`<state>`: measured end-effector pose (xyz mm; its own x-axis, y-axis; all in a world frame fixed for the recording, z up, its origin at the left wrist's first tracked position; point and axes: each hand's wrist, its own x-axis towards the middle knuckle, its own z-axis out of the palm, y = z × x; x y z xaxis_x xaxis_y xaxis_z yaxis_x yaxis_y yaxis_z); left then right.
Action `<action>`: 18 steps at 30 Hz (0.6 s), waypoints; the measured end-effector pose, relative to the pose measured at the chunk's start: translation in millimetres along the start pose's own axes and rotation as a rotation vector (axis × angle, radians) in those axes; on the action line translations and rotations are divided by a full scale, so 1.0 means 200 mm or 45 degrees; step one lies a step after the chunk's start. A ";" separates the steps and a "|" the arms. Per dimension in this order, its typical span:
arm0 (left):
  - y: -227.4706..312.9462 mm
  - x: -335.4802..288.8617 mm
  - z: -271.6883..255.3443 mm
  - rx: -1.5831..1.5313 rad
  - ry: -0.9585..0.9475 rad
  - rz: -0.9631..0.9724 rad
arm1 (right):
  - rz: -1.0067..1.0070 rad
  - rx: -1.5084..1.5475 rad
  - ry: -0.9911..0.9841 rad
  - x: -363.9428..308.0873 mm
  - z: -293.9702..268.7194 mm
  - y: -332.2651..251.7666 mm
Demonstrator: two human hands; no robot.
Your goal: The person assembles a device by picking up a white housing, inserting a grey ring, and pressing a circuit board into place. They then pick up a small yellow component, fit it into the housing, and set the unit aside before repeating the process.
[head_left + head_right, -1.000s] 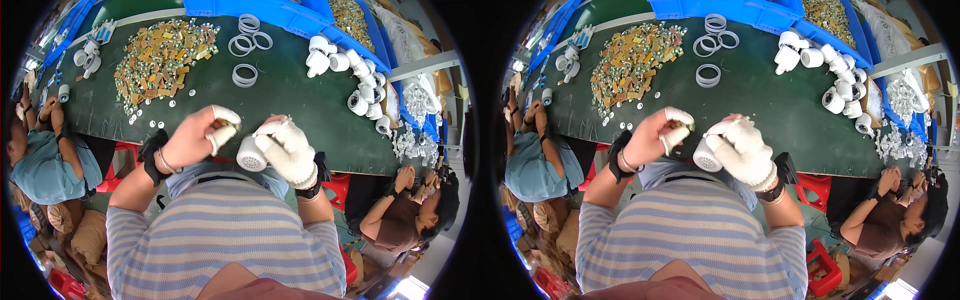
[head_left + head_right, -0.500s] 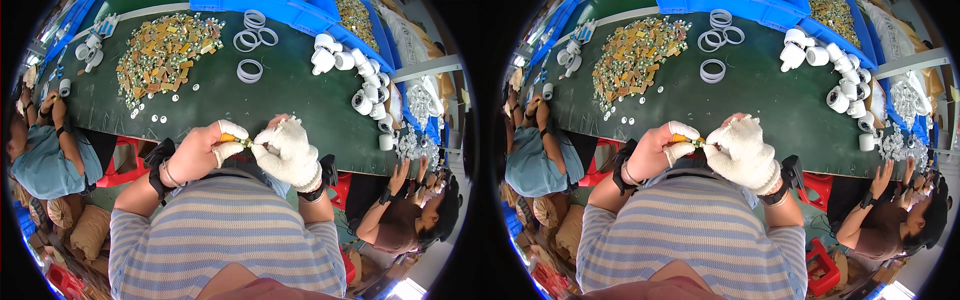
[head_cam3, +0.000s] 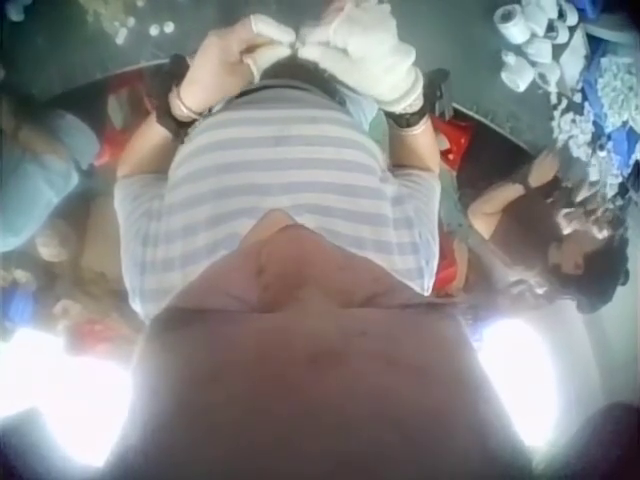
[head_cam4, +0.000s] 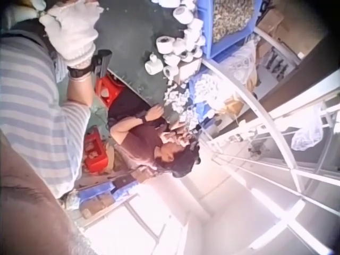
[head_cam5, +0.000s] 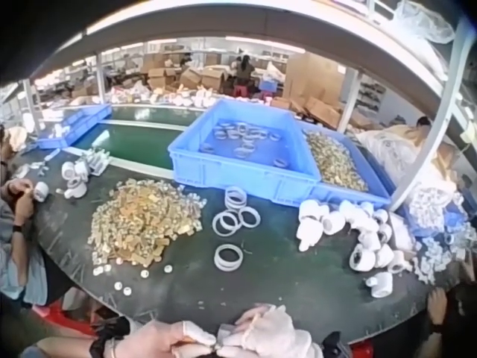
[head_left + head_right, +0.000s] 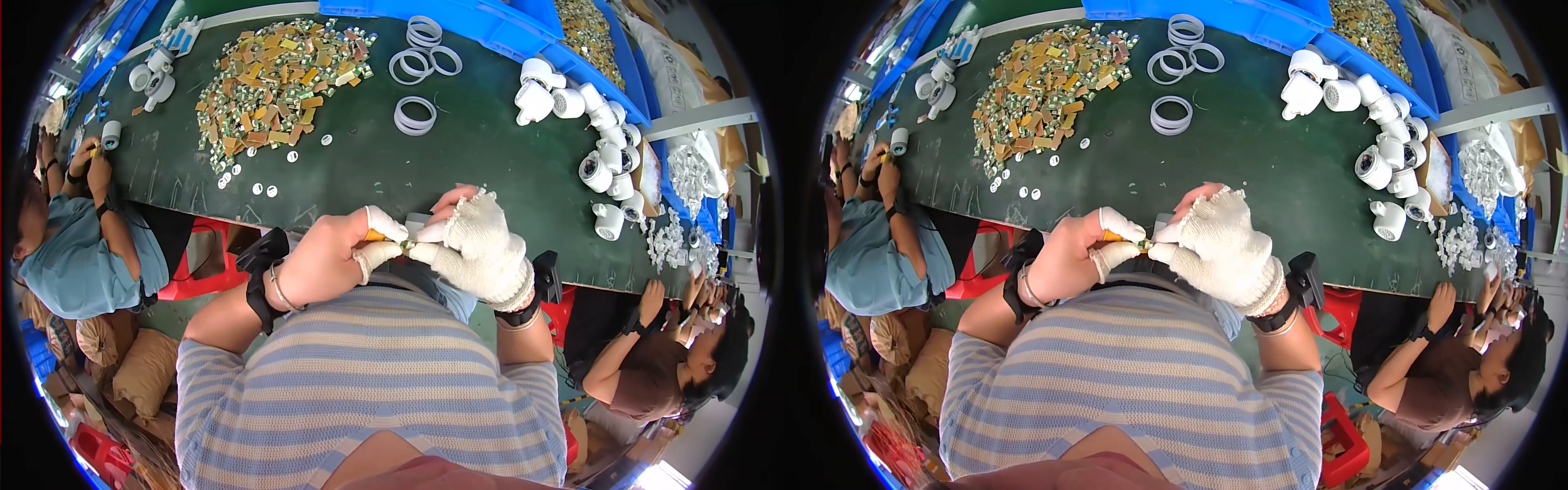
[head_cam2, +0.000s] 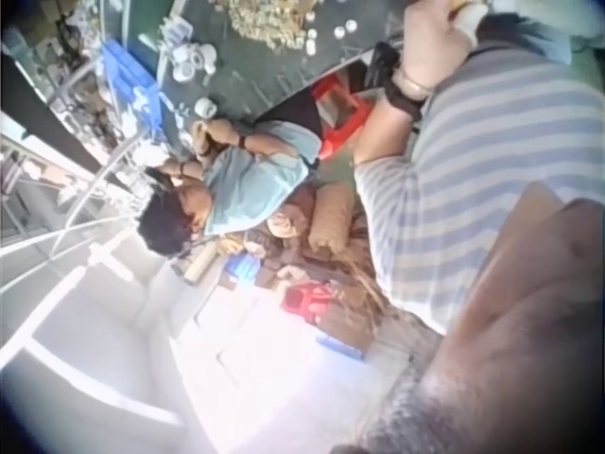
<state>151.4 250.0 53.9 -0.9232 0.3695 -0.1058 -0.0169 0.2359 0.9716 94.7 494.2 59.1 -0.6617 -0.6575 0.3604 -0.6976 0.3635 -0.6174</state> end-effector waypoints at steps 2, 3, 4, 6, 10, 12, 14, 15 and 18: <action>0.00 -0.01 0.00 0.027 0.017 0.046 | -0.019 -0.036 0.004 0.02 0.01 0.00; 0.00 -0.02 0.01 0.117 0.028 0.092 | -0.041 -0.002 0.012 0.02 0.01 0.00; 0.00 -0.02 0.01 0.209 0.041 0.138 | -0.066 0.033 0.021 0.03 0.02 0.00; -0.03 -0.03 0.01 0.246 0.095 0.230 | -0.087 0.019 0.009 0.04 0.04 0.00; -0.04 -0.03 0.00 0.405 0.151 0.245 | -0.145 -0.062 0.020 0.08 0.06 0.00; -0.06 -0.01 -0.03 -0.007 0.131 0.161 | -0.117 -0.052 0.007 0.07 0.07 0.00; 0.02 -0.05 -0.14 -0.128 0.199 0.042 | 0.113 -0.036 0.086 0.10 0.02 -0.12; 0.07 -0.09 -0.21 -0.151 0.295 0.098 | 0.130 0.053 0.195 0.05 0.02 -0.10; 0.14 -0.18 -0.52 0.256 0.812 0.014 | 0.265 0.268 0.316 -0.06 0.02 -0.07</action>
<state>145.3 149.7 106.3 -0.9701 -0.2162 0.1100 0.0090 0.4211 0.9070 112.5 493.9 60.6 -0.8477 -0.3948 0.3544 -0.4866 0.3124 -0.8159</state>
